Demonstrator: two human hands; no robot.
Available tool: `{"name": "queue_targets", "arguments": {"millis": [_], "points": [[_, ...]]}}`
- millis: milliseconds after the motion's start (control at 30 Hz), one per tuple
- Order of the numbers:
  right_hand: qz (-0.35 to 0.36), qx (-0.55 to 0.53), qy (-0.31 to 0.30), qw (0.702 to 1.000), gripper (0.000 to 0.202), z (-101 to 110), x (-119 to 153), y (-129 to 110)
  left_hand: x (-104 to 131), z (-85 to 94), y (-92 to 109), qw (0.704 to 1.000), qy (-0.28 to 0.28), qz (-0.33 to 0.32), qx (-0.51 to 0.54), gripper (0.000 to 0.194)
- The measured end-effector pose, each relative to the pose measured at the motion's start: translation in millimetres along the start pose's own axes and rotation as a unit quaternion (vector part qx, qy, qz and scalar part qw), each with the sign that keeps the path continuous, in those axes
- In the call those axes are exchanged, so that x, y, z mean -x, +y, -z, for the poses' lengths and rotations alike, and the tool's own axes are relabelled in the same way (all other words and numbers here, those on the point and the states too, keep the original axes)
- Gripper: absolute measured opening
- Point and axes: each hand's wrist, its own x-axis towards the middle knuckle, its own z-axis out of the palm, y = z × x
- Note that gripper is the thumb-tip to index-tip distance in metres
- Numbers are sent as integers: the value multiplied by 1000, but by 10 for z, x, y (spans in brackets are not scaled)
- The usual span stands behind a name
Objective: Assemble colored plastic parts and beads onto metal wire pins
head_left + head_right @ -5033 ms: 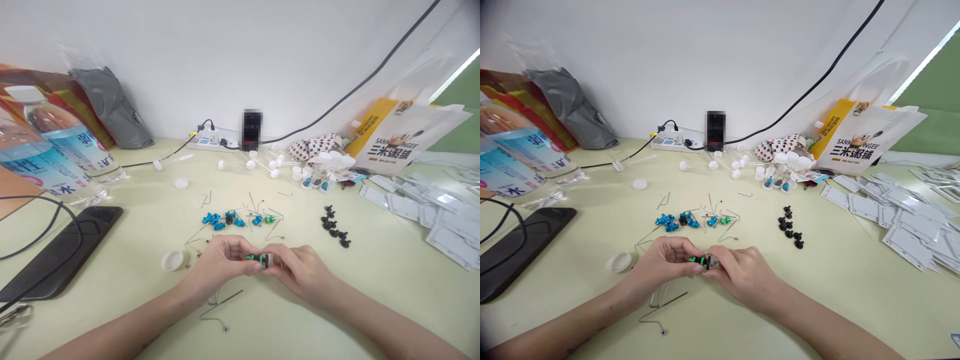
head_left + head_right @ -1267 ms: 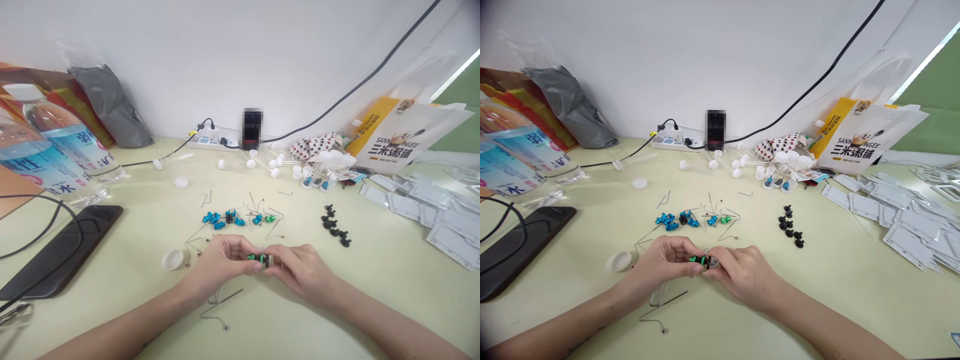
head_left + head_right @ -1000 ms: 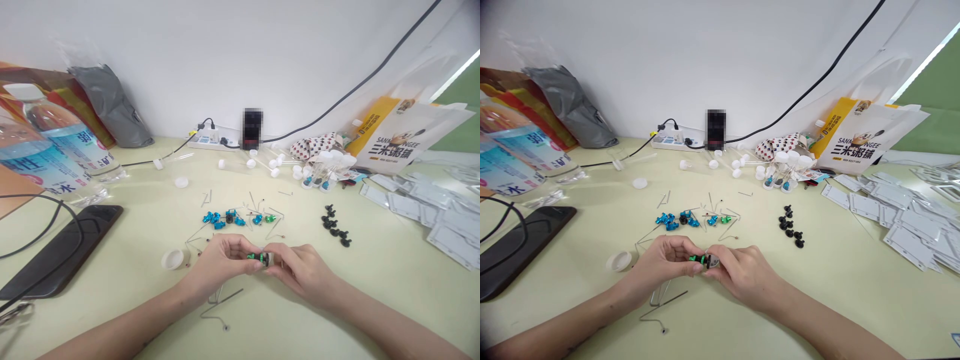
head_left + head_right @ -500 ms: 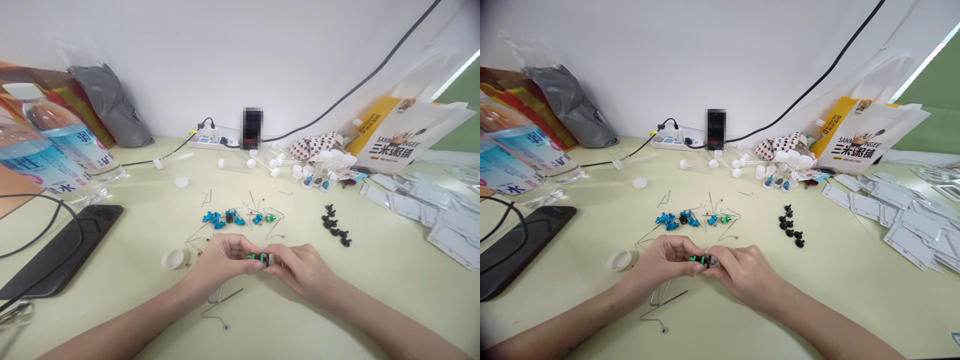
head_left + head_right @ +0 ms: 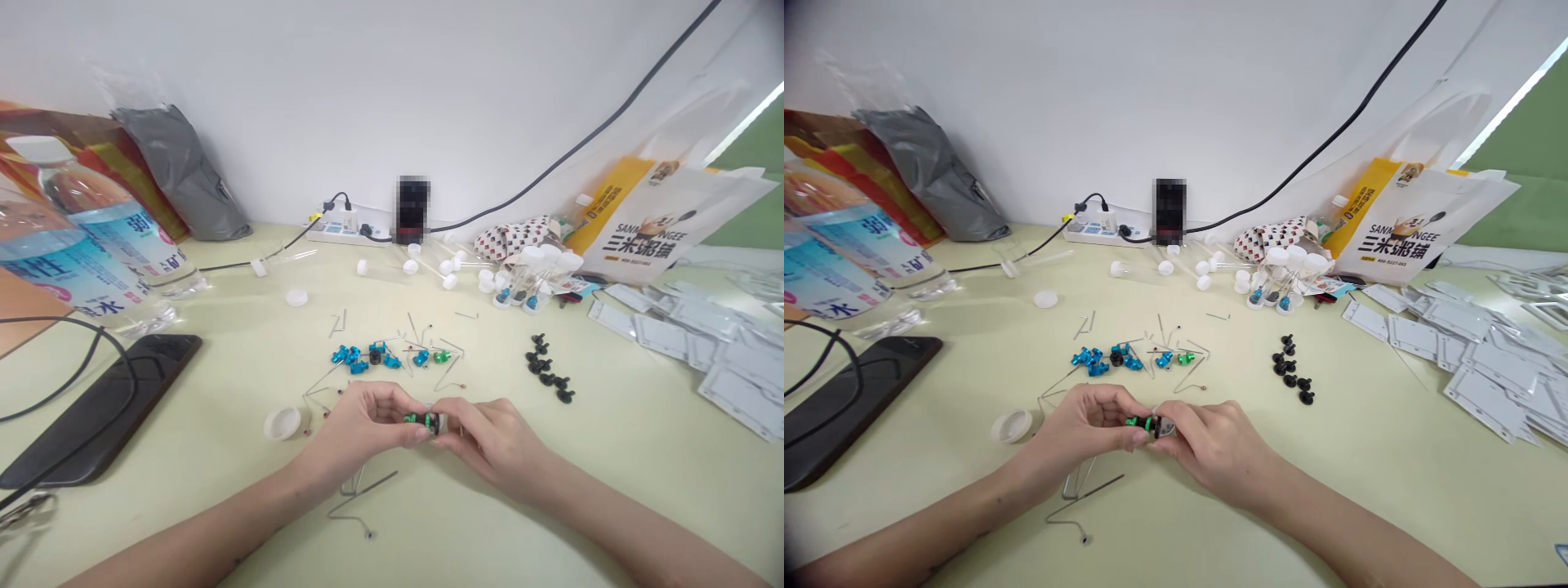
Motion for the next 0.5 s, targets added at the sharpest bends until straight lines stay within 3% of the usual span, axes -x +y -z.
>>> {"name": "queue_targets", "arguments": {"millis": [500], "points": [[-4, 1, -9, 1000, 24, -5, 4, 11, 8, -7, 6, 1000, -1, 0, 1, 18]]}}
